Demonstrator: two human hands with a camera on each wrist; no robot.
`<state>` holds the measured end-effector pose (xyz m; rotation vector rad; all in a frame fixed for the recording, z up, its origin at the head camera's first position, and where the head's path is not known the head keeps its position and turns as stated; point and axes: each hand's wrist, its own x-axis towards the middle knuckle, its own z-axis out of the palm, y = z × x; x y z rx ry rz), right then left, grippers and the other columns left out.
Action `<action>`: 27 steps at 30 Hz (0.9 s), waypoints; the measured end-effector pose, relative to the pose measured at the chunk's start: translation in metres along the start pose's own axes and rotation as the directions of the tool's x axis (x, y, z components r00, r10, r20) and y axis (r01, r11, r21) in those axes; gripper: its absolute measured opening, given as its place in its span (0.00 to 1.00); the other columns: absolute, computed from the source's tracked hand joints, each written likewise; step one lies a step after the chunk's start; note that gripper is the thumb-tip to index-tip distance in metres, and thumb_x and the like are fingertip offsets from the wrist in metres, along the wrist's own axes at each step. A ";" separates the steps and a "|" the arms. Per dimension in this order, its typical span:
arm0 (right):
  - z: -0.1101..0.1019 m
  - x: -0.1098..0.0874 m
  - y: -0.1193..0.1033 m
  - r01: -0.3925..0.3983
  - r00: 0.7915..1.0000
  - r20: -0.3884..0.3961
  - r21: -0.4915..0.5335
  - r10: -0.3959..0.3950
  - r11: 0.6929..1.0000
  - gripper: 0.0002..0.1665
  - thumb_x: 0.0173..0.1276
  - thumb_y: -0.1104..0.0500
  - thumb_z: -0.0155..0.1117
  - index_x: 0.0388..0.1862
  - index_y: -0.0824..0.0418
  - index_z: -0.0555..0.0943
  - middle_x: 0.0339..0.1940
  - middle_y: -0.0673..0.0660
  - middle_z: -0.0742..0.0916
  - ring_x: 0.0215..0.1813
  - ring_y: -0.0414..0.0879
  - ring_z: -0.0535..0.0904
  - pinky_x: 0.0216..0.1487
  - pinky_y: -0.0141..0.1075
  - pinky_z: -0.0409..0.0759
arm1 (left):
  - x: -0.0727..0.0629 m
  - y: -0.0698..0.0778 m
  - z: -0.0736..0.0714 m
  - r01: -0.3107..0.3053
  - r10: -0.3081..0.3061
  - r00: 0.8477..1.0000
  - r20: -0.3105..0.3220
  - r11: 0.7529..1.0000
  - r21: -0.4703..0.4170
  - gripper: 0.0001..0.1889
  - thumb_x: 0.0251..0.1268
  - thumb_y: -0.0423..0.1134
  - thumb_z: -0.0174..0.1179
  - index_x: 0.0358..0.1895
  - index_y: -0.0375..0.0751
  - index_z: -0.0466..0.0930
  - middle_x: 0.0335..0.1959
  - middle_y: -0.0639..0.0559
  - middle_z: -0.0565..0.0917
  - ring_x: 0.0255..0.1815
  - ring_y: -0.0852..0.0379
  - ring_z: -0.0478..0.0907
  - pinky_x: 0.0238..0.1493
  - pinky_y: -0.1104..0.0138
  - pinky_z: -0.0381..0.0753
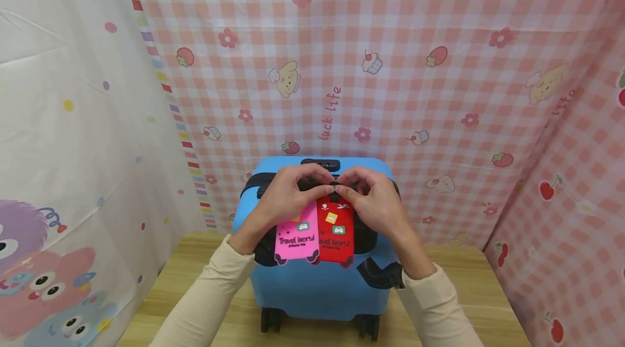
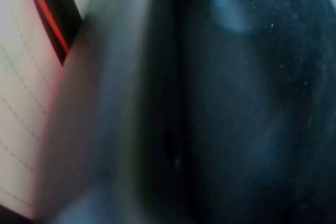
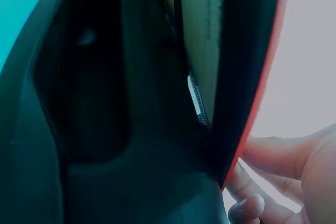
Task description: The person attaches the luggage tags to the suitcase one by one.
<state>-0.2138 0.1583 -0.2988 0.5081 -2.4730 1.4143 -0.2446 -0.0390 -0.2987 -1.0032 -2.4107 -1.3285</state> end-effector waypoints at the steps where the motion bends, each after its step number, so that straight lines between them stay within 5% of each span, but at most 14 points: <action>1: 0.001 0.000 0.000 -0.001 1.000 0.001 0.003 0.001 1.000 0.06 0.70 0.61 0.65 0.43 0.61 0.84 0.28 0.59 0.83 0.25 0.47 0.74 0.25 0.34 0.75 | 0.000 0.000 0.000 -0.002 0.002 1.000 0.001 1.000 0.006 0.08 0.66 0.39 0.66 0.45 0.45 0.86 0.40 0.54 0.88 0.44 0.62 0.81 0.51 0.67 0.78; 8: 0.004 0.002 0.001 0.002 1.000 -0.009 -0.021 -0.002 1.000 0.09 0.72 0.58 0.64 0.47 0.61 0.83 0.30 0.58 0.83 0.27 0.47 0.75 0.26 0.34 0.75 | -0.002 -0.003 -0.003 -0.069 0.070 0.998 -0.009 0.996 0.050 0.14 0.67 0.38 0.65 0.53 0.42 0.82 0.42 0.50 0.88 0.45 0.58 0.82 0.53 0.63 0.79; 15: 0.004 -0.001 0.003 0.031 0.999 -0.033 -0.072 -0.033 0.997 0.11 0.73 0.57 0.63 0.50 0.59 0.82 0.30 0.56 0.83 0.27 0.48 0.73 0.27 0.34 0.73 | -0.014 -0.013 -0.016 -0.139 0.155 0.985 -0.071 0.972 0.190 0.21 0.67 0.42 0.64 0.62 0.44 0.79 0.56 0.49 0.84 0.58 0.52 0.77 0.62 0.56 0.75; 21: -0.004 -0.013 0.006 0.119 0.984 -0.116 -0.117 -0.133 0.986 0.10 0.72 0.59 0.63 0.49 0.60 0.84 0.34 0.55 0.82 0.31 0.45 0.73 0.32 0.32 0.73 | -0.033 -0.020 -0.037 -0.040 0.107 0.982 -0.158 0.925 0.378 0.29 0.65 0.50 0.62 0.70 0.50 0.73 0.71 0.46 0.72 0.72 0.44 0.64 0.70 0.42 0.61; 24: -0.013 -0.021 0.010 0.185 0.962 -0.170 -0.165 -0.212 0.969 0.10 0.71 0.62 0.63 0.49 0.62 0.85 0.45 0.57 0.83 0.40 0.44 0.75 0.41 0.29 0.73 | -0.045 -0.027 -0.049 0.013 0.083 0.977 -0.197 0.898 0.441 0.31 0.66 0.52 0.60 0.72 0.51 0.71 0.74 0.43 0.67 0.75 0.41 0.57 0.71 0.37 0.53; 27: -0.024 -0.030 0.016 0.211 0.939 -0.230 -0.208 -0.258 0.955 0.12 0.70 0.63 0.64 0.50 0.65 0.84 0.58 0.59 0.82 0.50 0.48 0.76 0.51 0.32 0.71 | -0.058 -0.036 -0.061 0.062 0.079 0.968 -0.238 0.845 0.531 0.31 0.67 0.54 0.58 0.72 0.52 0.70 0.74 0.41 0.66 0.77 0.40 0.54 0.72 0.36 0.50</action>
